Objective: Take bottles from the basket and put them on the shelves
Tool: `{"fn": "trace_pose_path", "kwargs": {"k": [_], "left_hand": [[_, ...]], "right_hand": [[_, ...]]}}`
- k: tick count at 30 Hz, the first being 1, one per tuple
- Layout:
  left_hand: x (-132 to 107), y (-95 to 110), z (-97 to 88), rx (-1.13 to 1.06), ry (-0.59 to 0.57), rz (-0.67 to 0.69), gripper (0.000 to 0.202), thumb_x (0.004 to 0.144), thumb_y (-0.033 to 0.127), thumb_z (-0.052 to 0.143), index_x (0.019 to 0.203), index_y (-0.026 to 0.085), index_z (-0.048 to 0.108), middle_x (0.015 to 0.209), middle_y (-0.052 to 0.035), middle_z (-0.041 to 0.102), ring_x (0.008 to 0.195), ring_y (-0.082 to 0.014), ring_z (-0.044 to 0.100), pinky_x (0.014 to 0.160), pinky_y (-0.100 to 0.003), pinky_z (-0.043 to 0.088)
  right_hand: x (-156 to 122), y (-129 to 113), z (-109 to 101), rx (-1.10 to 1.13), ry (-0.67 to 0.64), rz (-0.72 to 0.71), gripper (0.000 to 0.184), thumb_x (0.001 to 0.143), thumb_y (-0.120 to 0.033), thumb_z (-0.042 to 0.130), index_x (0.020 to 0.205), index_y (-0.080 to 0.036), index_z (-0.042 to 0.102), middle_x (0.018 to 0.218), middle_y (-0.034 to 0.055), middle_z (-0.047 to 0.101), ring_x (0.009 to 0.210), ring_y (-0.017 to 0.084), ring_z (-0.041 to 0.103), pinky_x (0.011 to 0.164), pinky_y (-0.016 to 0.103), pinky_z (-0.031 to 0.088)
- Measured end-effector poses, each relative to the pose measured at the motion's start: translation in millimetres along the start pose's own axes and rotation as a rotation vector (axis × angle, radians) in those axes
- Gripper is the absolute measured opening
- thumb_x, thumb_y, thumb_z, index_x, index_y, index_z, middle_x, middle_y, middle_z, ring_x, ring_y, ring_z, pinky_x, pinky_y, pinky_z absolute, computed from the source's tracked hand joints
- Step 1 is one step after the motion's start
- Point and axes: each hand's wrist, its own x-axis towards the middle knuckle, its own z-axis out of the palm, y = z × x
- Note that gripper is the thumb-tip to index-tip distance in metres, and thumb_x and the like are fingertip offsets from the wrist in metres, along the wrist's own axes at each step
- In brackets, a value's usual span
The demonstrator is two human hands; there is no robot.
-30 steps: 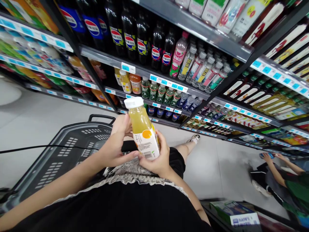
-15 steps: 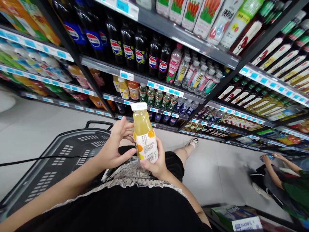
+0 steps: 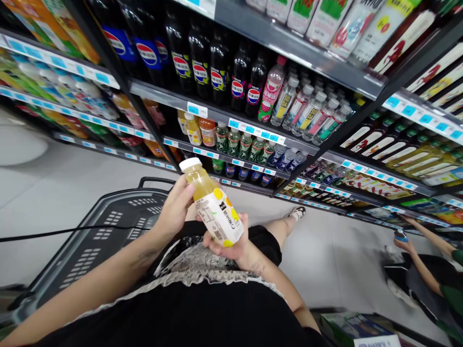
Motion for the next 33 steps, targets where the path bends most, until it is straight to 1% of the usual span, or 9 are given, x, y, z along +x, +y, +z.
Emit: {"fn": "trace_pose_path", "kwargs": {"k": [5,10,14,17,20,22,25,27,33], "left_hand": [[18,-3,-16.7,0.067,0.109,-0.198,0.049,0.085,0.055,0.073,0.106,0.014,0.057,0.1,-0.0108,0.07,0.082,-0.0211,0.067,0.074,-0.033,0.057],[38,-25,-40.7,0.214,0.304,-0.112,0.056,0.081,0.057,0.076,0.109,0.014,0.055,0.101,-0.0091,0.067,0.089,-0.0212,0.066,0.078,-0.033,0.056],[59,-26,-44.5,0.126,0.285,-0.152,0.061,0.074,0.06,0.08,0.107,0.014,0.055,0.098,-0.0085,0.067,0.084,-0.0213,0.066,0.072,-0.033,0.056],[77,-23,-45.9,0.247,0.376,-0.068,0.06,0.068,0.056,0.083,0.103,0.014,0.059,0.097,-0.009,0.069,0.085,-0.0221,0.067,0.073,-0.032,0.055],[92,-25,-49.8,0.284,0.419,-0.005,0.048,0.067,0.047,0.08,0.098,0.013,0.064,0.099,-0.0108,0.072,0.088,-0.0237,0.068,0.076,-0.032,0.056],[102,-32,-54.7,0.22,0.457,0.022,0.038,0.065,0.038,0.077,0.092,0.014,0.065,0.094,-0.0104,0.073,0.088,-0.0238,0.069,0.077,-0.031,0.056],[122,-50,-70.5,0.028,0.642,0.057,0.034,0.062,0.035,0.077,0.085,0.015,0.062,0.083,-0.0089,0.072,0.079,-0.0222,0.069,0.074,-0.031,0.056],[141,-62,-88.7,-0.094,0.809,0.059,0.037,0.059,0.038,0.081,0.079,0.013,0.061,0.075,-0.0083,0.07,0.068,-0.0198,0.064,0.065,-0.03,0.053],[212,-71,-153.6,-0.277,1.157,0.048,0.025,0.059,0.025,0.066,0.075,0.016,0.048,0.073,-0.0019,0.058,0.067,-0.0138,0.059,0.066,-0.028,0.053]], "right_hand": [[13,-13,-7,0.027,0.279,0.122,0.091,0.083,-0.072,0.014,0.155,-0.016,0.025,0.125,0.0175,0.061,0.073,0.011,0.066,0.055,0.015,0.047],[10,-19,-19,-0.082,0.676,0.111,0.061,0.095,-0.044,0.032,0.151,-0.019,0.033,0.149,0.0144,0.045,0.089,0.008,0.07,0.068,0.011,0.054],[-1,-21,-40,-0.26,0.697,0.086,0.076,0.088,-0.063,0.046,0.15,-0.019,0.038,0.137,0.015,0.055,0.09,0.009,0.07,0.071,0.014,0.056],[-18,-27,-66,-0.596,0.962,0.071,0.086,0.08,-0.068,0.058,0.149,-0.02,0.044,0.134,0.0119,0.057,0.109,0.014,0.068,0.098,0.027,0.059],[-49,-33,-102,-1.049,1.279,0.177,0.081,0.083,-0.057,0.061,0.153,-0.018,0.045,0.15,0.0103,0.044,0.148,0.021,0.044,0.137,0.04,0.032],[-75,-35,-130,-1.38,1.517,0.484,0.081,0.086,-0.055,0.057,0.159,-0.025,0.039,0.163,0.0084,0.023,0.161,0.029,0.02,0.139,0.05,0.018],[-107,-36,-169,-1.334,1.648,0.821,0.087,0.089,-0.062,0.048,0.165,-0.027,0.023,0.167,0.0087,0.0,0.162,0.036,0.003,0.137,0.056,0.017],[-117,-37,-188,-1.25,1.693,0.829,0.089,0.087,-0.071,0.044,0.165,-0.041,0.013,0.166,0.0018,-0.012,0.16,0.04,0.006,0.128,0.062,0.026],[-98,-47,-207,-1.187,1.946,0.727,0.092,0.086,-0.082,0.026,0.162,-0.03,0.024,0.16,0.0121,0.019,0.147,0.034,0.029,0.116,0.066,0.034]]}}
